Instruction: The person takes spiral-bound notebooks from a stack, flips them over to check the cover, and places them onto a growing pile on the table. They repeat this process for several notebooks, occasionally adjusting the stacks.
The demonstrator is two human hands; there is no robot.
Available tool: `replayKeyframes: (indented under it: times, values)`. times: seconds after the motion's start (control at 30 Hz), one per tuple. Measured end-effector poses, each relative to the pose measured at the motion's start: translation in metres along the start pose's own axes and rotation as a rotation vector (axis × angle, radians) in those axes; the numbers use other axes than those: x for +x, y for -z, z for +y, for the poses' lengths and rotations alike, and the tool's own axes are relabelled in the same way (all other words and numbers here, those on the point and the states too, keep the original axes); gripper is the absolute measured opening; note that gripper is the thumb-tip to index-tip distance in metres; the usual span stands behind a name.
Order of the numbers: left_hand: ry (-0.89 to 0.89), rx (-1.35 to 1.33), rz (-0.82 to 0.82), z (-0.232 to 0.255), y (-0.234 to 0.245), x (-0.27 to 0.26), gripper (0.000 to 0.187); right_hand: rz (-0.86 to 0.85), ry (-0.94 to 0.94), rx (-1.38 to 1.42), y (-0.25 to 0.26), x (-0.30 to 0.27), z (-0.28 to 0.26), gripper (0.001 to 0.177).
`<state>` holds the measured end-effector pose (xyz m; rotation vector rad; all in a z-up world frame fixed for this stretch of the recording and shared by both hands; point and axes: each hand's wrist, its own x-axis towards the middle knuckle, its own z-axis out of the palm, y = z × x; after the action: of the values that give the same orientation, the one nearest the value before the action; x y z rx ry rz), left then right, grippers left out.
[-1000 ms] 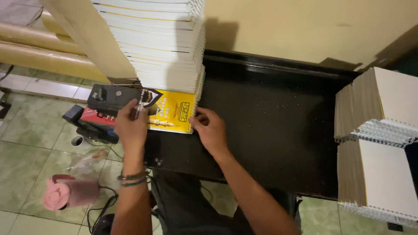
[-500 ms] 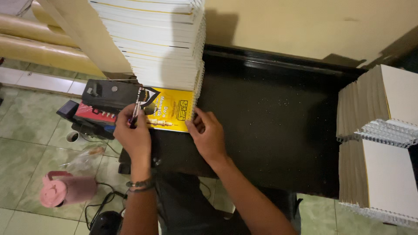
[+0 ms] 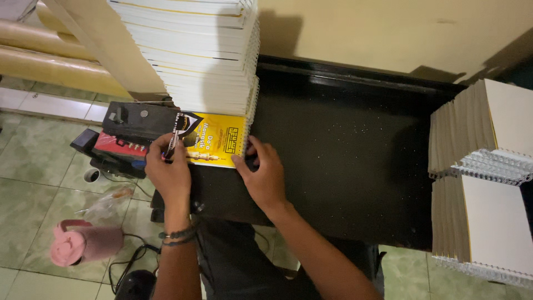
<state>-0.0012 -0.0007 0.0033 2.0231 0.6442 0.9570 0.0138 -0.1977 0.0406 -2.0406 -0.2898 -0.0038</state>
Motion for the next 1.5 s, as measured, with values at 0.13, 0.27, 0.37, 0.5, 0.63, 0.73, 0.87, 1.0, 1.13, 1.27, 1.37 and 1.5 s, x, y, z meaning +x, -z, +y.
replayKeyframes:
  times: [0.13, 0.27, 0.37, 0.5, 0.63, 0.73, 0.87, 1.0, 1.13, 1.27, 1.37, 1.5]
  values:
    - [0.012, -0.056, -0.011, -0.003, -0.002, 0.001, 0.023, -0.043, 0.028, 0.061, 0.001, -0.002, -0.002, 0.064]
    - [0.012, -0.056, -0.034, -0.009, -0.002, 0.0, 0.026, -0.038, 0.012, 0.073, -0.001, 0.002, 0.002, 0.055]
    - [0.007, -0.037, -0.019, -0.012, -0.005, 0.002, 0.025, -0.037, 0.035, 0.08, -0.001, 0.0, 0.001, 0.056]
    - [-0.044, -0.019, -0.019, -0.011, -0.003, 0.002, 0.024, -0.022, 0.061, 0.059, -0.004, 0.001, 0.007, 0.052]
    - [-0.086, 0.028, -0.013, -0.005, -0.001, 0.002, 0.023, 0.008, 0.058, -0.066, -0.007, 0.003, 0.015, 0.047]
    - [-0.085, 0.054, -0.023, -0.001, 0.001, -0.004, 0.023, 0.077, 0.076, -0.22, -0.015, 0.002, 0.032, 0.041]
    - [-0.049, 0.036, -0.045, -0.004, 0.003, -0.004, 0.021, 0.049, 0.041, -0.253, -0.015, 0.003, 0.031, 0.041]
    - [-0.058, 0.005, -0.023, 0.0, 0.004, -0.002, 0.019, -0.018, 0.027, -0.216, -0.009, 0.006, 0.031, 0.047]
    - [-0.046, -0.027, -0.017, -0.001, 0.005, -0.003, 0.018, -0.012, 0.061, -0.183, -0.012, 0.006, 0.033, 0.048]
    - [-0.05, -0.02, -0.013, -0.004, 0.004, -0.003, 0.02, -0.023, 0.079, -0.171, -0.009, 0.004, 0.029, 0.052]
    - [-0.087, -0.009, -0.001, -0.009, 0.002, -0.004, 0.02, -0.034, 0.065, -0.151, -0.011, 0.004, 0.031, 0.054]
    - [-0.125, 0.046, -0.006, -0.011, 0.001, -0.004, 0.017, -0.044, 0.059, -0.204, -0.008, 0.006, 0.027, 0.053]
